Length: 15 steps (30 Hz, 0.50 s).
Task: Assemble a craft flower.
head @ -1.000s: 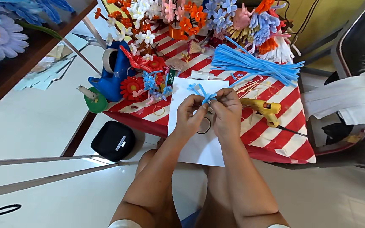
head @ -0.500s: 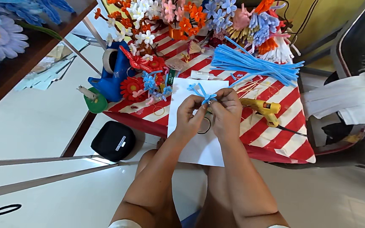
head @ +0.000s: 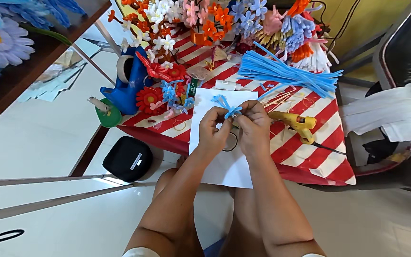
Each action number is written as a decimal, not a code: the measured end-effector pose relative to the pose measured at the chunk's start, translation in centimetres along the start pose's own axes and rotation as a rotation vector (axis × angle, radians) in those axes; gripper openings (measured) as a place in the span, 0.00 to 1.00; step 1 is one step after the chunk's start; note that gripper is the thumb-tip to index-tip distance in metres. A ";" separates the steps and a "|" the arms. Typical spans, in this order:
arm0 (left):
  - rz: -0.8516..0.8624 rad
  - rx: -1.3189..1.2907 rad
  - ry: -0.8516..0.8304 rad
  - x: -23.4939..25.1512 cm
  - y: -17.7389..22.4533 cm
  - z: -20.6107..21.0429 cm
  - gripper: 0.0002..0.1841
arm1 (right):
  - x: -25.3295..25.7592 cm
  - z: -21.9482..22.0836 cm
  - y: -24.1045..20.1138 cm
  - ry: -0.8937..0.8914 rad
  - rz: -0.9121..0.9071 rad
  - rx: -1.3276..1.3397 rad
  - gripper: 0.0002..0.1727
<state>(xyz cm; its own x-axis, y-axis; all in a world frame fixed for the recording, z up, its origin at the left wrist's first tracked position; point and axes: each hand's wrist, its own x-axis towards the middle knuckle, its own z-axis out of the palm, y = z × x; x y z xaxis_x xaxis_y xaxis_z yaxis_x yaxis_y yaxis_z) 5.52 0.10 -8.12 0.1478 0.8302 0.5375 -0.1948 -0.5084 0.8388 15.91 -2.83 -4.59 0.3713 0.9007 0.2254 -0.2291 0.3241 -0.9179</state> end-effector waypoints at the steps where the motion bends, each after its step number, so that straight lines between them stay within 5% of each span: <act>1: -0.001 -0.005 0.006 0.0 0.0 0.0 0.04 | 0.0 0.0 0.0 -0.001 0.002 0.003 0.14; 15: -0.023 -0.010 0.040 0.1 0.2 0.2 0.04 | -0.1 0.2 0.0 -0.009 -0.031 -0.044 0.14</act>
<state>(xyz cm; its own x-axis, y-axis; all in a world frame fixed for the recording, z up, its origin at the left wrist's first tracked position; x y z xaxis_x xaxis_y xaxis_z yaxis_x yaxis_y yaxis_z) 5.64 0.03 -7.94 0.1130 0.8501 0.5144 -0.2011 -0.4874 0.8497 15.68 -2.85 -4.59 0.3694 0.8930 0.2570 -0.1776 0.3393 -0.9238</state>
